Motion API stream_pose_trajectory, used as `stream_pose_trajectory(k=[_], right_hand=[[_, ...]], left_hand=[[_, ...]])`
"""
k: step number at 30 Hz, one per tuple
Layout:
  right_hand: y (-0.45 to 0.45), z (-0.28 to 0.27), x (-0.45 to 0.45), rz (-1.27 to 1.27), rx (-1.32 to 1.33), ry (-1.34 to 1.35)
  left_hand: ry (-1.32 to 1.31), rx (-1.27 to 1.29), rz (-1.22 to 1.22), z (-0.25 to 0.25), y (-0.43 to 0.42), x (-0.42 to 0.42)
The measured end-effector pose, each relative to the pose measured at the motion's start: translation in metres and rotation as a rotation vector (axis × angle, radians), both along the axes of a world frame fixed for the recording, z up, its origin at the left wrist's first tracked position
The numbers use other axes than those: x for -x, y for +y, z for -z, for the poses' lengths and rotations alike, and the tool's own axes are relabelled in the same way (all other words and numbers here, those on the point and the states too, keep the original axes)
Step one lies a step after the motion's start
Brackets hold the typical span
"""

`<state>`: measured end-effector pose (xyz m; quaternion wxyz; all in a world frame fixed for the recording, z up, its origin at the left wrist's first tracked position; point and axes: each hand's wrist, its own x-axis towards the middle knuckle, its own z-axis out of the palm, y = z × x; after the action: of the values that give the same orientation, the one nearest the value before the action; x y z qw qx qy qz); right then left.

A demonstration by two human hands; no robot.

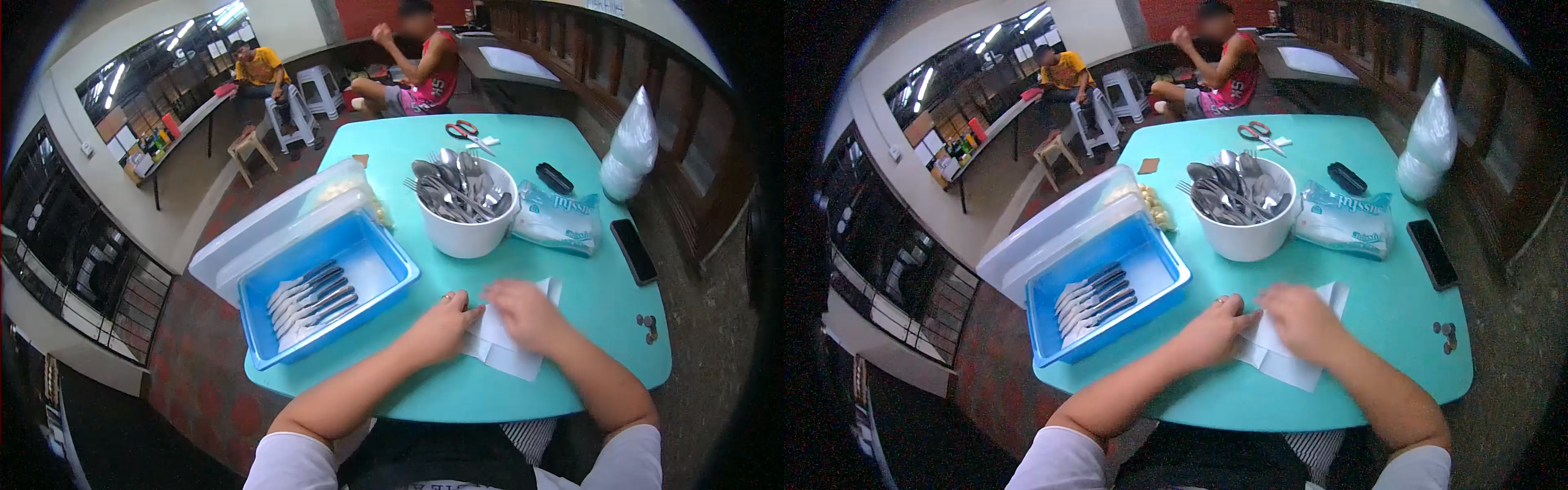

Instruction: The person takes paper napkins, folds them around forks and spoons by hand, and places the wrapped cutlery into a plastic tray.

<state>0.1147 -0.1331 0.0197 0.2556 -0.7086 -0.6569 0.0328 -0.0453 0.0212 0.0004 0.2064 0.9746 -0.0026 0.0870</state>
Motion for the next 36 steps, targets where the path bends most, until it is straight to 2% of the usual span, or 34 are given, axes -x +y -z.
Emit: stream_pose_trajectory(k=[4, 9, 14, 23, 30, 36], right_hand=[[-0.002, 0.011, 0.034, -0.053, 0.207, -0.02], [-0.01, 0.011, 0.025, -0.015, 0.298, 0.046], [-0.028, 0.015, 0.015, 0.056, 0.316, -0.003], [-0.075, 0.023, -0.051, 0.465, 0.254, 0.013], [-0.078, 0.021, -0.048, 0.466, 0.239, -0.041], [-0.079, 0.025, -0.05, 0.453, 0.242, -0.081]], left_hand=[[-0.084, 0.041, -0.002, 0.005, 0.0, 0.002], [0.03, -0.008, -0.017, 0.006, -0.001, 0.002], [0.029, -0.011, -0.007, 0.003, 0.001, 0.003], [0.048, 0.123, -0.022, 0.001, 0.004, 0.005], [0.003, 0.06, -0.022, 0.005, 0.015, 0.024], [0.046, -0.118, -0.06, -0.005, 0.021, 0.058]])
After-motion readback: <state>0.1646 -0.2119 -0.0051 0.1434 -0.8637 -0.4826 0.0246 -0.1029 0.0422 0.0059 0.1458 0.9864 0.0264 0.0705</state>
